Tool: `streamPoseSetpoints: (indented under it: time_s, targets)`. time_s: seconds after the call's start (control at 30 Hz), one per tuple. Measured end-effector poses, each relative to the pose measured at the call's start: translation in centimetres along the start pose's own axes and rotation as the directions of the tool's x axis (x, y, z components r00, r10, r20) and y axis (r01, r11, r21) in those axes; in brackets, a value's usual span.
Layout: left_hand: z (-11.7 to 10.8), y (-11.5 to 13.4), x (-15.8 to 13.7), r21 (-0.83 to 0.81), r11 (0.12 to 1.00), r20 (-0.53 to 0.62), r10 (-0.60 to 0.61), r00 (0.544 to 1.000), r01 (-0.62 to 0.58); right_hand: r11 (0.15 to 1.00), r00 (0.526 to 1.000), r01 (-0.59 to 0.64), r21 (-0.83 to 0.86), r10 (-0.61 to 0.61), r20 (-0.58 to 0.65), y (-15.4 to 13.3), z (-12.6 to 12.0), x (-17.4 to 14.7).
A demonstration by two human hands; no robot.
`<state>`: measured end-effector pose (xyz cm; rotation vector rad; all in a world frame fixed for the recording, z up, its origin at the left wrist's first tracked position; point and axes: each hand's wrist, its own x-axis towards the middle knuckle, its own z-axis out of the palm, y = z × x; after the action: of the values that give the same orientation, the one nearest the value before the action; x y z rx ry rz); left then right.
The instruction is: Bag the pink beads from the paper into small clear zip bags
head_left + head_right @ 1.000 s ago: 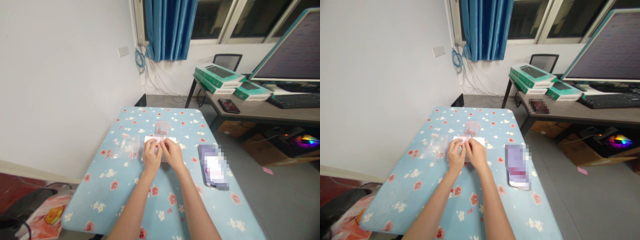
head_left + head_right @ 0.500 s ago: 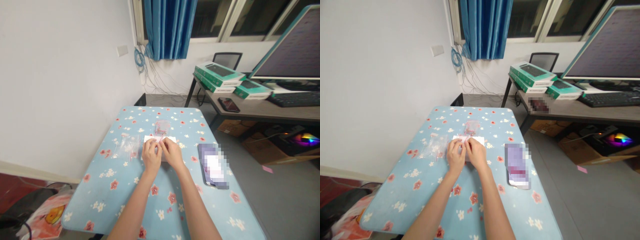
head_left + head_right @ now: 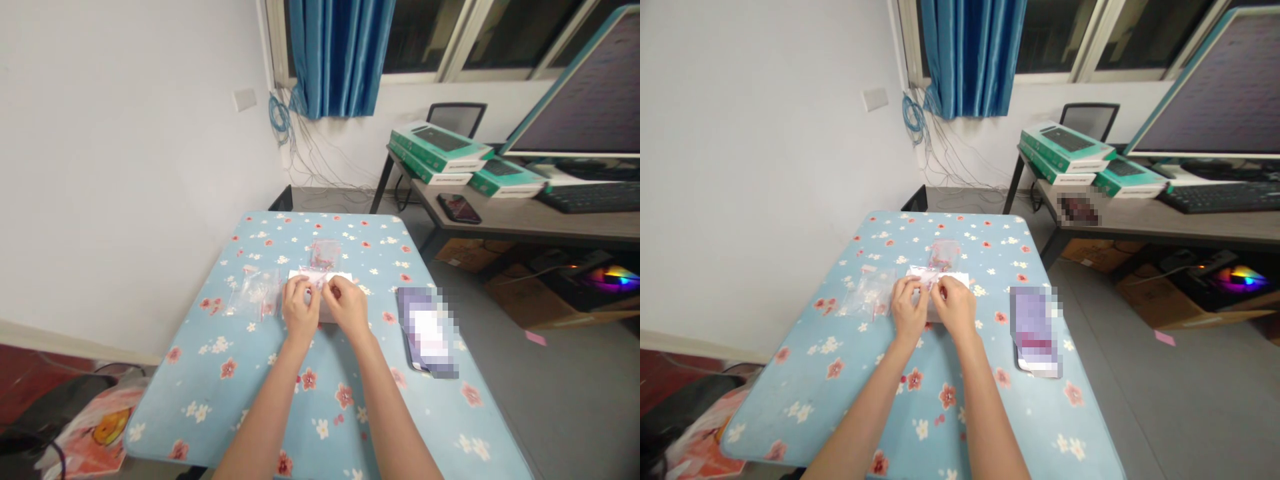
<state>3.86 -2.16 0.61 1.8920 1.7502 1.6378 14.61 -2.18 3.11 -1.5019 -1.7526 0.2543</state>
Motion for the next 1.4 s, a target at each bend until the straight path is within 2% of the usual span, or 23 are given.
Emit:
streamPoseSetpoints:
  time_s: [0.23,0.37,0.57,0.77,1.1,1.4]
  targets:
    - [0.3,-0.8,0.1,-0.12,0.99,-0.023,-0.079,0.997,0.076,0.999,0.998,-0.041,-0.014,0.04,-0.055,1.1,-0.1,0.0]
    - [0.3,-0.8,0.1,-0.137,0.986,0.004,-0.091,0.996,0.09,0.996,0.994,-0.071,0.056,0.075,-0.074,1.4,0.1,0.0]
    - [0.4,-0.8,0.1,-0.175,0.98,0.064,-0.086,0.994,0.096,0.993,0.998,0.064,0.101,-0.061,-0.027,1.4,0.3,0.1]
    - [0.4,-1.3,0.3,-0.194,0.97,0.145,-0.118,0.982,0.145,0.986,0.993,0.094,0.139,-0.103,0.055,2.6,0.8,0.4]
    - [0.2,-1.3,0.5,-0.344,0.907,0.204,-0.182,0.962,0.245,0.962,0.995,-0.068,0.266,0.046,0.087,3.5,0.8,0.5]
    - [0.2,-1.6,0.5,-0.424,0.858,0.218,-0.214,0.952,0.29,0.924,0.991,-0.133,0.358,0.125,0.047,4.2,1.3,0.6]
